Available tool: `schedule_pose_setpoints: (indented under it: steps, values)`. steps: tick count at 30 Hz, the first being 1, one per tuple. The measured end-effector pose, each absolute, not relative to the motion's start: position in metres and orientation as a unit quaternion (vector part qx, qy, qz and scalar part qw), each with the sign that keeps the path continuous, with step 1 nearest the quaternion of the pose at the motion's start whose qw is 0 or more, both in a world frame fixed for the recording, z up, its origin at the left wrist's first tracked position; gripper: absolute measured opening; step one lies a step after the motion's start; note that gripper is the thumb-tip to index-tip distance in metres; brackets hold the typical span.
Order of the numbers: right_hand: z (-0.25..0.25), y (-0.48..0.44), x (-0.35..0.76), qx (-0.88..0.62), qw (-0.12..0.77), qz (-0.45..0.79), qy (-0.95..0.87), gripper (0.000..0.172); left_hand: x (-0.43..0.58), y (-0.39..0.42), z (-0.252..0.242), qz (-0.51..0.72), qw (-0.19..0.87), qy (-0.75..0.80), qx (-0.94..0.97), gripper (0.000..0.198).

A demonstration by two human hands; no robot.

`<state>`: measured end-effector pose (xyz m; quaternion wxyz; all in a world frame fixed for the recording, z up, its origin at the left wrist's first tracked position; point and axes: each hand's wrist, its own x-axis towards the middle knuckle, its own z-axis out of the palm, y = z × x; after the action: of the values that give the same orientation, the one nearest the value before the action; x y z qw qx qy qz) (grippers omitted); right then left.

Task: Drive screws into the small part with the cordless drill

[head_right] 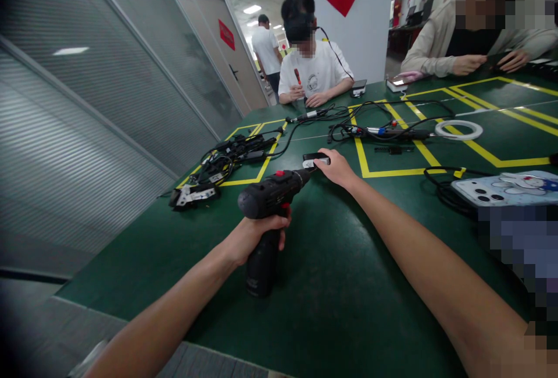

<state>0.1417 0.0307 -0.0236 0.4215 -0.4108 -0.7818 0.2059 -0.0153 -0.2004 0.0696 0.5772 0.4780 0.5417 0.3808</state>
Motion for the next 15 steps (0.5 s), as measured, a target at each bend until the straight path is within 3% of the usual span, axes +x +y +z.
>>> schedule_pose_setpoints:
  steps: [15]
  values:
    - [-0.0236, 0.0311, 0.1419, -0.4, 0.427, 0.204, -0.785, 0.042, -0.0142, -0.2014, 0.0722, 0.389, 0.575, 0.534, 0.482, 0.023]
